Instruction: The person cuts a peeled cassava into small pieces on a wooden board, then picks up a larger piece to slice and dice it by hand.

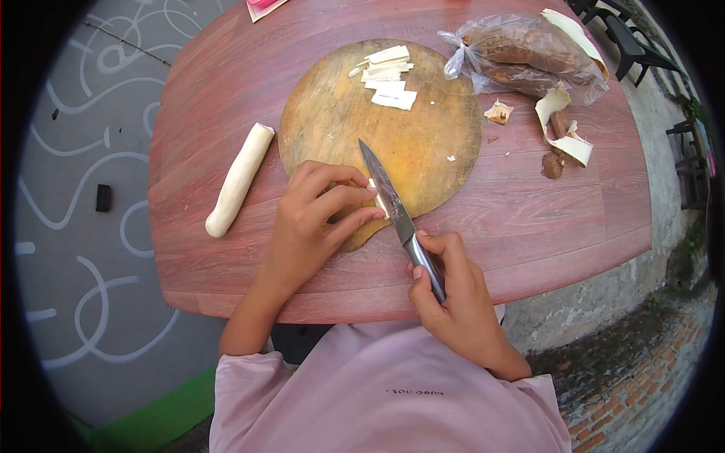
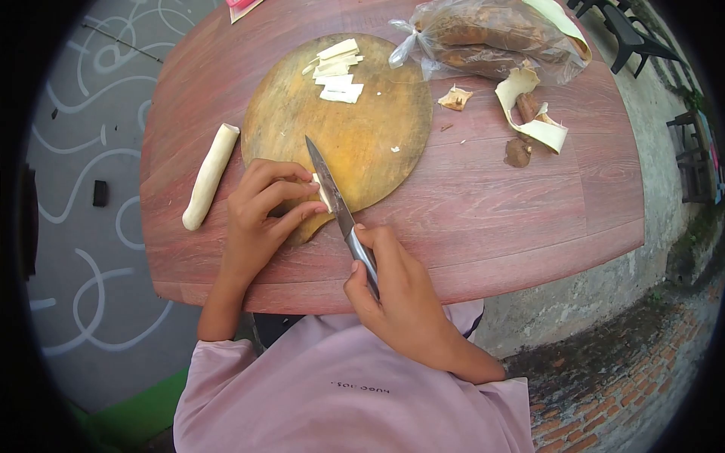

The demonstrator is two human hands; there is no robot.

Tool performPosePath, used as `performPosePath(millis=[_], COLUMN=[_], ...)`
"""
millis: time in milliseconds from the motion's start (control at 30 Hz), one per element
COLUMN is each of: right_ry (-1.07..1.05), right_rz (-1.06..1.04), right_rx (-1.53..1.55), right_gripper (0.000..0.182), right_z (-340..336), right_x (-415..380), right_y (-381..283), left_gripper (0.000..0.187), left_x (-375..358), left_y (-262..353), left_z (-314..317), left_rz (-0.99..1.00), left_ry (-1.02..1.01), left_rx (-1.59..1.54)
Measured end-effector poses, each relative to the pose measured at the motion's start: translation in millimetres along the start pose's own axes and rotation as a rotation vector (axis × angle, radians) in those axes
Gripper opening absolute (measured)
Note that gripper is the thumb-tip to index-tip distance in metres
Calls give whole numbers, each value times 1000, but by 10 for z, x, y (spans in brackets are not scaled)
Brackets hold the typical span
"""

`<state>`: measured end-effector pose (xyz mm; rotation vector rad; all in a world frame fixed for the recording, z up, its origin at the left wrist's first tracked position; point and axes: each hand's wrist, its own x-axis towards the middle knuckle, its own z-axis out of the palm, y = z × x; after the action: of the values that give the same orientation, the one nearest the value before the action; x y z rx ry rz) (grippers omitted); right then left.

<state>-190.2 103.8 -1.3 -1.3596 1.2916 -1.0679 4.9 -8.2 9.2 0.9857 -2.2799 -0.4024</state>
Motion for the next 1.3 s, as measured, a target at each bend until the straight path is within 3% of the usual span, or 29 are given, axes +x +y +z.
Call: performPosePath(millis=[367,667,1100,1300], right_ry=[-44,1,20,46], right_rz=[-8,-149,-41,-6], right_rx=[-96,-237,-201,-240], right_gripper=[34,38,32,29], right_z=[-46,-6,-11,67], right_x=[-9,38,13,-5], right_y=[-58,-29,-46,-87], left_gripper=[26,27,25,25], left_x=[-69,-74,-124,-120], left_y=[97,82,31,49], left_z=[28,53,81,90], left_rz=[-41,-1,76,18], left_ry=[29,43,44,64], left_rx=[65,100,179,67])
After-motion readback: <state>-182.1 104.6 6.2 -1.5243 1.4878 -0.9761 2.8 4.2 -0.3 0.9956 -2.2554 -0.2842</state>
